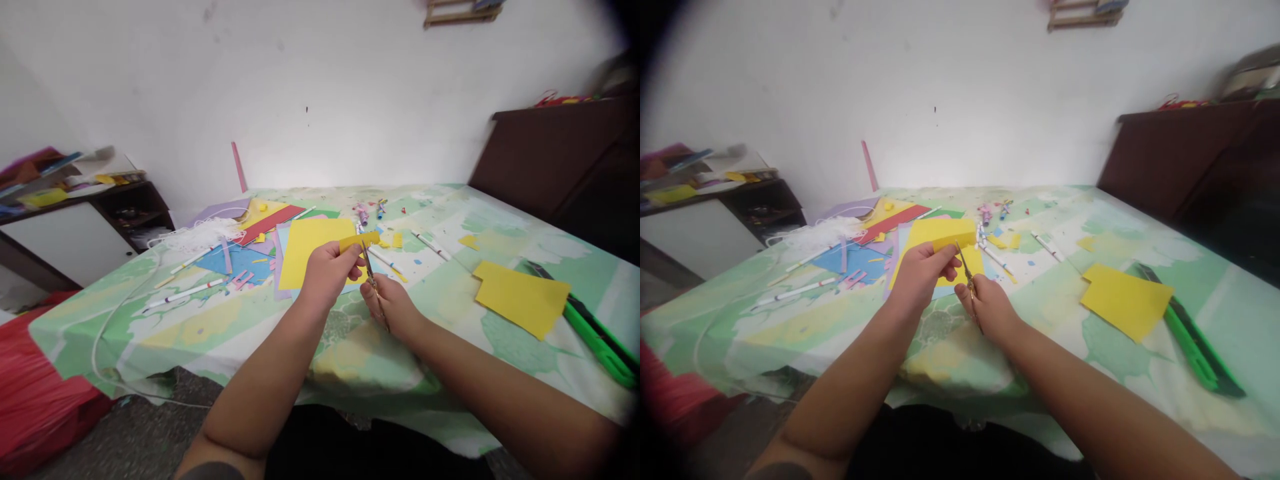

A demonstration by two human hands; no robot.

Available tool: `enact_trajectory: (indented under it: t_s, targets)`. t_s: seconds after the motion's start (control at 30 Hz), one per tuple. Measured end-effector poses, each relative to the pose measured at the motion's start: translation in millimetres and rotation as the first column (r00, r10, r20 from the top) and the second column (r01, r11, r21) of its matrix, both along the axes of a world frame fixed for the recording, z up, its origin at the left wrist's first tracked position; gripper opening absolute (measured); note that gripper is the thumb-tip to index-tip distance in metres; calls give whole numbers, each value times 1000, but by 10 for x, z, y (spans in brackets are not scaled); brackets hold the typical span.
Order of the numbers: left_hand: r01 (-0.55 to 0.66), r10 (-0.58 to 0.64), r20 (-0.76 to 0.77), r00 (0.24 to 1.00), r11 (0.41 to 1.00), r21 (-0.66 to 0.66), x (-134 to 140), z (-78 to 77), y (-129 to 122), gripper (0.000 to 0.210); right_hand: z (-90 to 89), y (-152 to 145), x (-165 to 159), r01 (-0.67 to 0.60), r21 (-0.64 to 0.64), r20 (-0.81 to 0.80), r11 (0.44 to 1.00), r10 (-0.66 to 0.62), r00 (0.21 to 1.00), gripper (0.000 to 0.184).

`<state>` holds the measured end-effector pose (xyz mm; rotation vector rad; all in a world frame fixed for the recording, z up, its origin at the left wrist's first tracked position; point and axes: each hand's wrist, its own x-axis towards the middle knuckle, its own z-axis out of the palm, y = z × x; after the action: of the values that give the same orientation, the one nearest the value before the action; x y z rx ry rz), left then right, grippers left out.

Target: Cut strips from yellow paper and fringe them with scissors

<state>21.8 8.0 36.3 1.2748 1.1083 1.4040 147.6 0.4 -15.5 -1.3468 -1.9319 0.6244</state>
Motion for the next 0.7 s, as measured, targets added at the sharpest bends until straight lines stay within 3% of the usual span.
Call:
enact_trajectory:
  t_s: [0.33,0.7]
  targets:
    - [-4,5,-117,993,1000,11,18,-15,-67,23,4,-20,3,-9,19,-18,1000,10,1000,40]
    - [49,-41,-240,970,999,25,-19,37,-93,25,27,-51,-14,-5,-9,-73,1000,5,997,50]
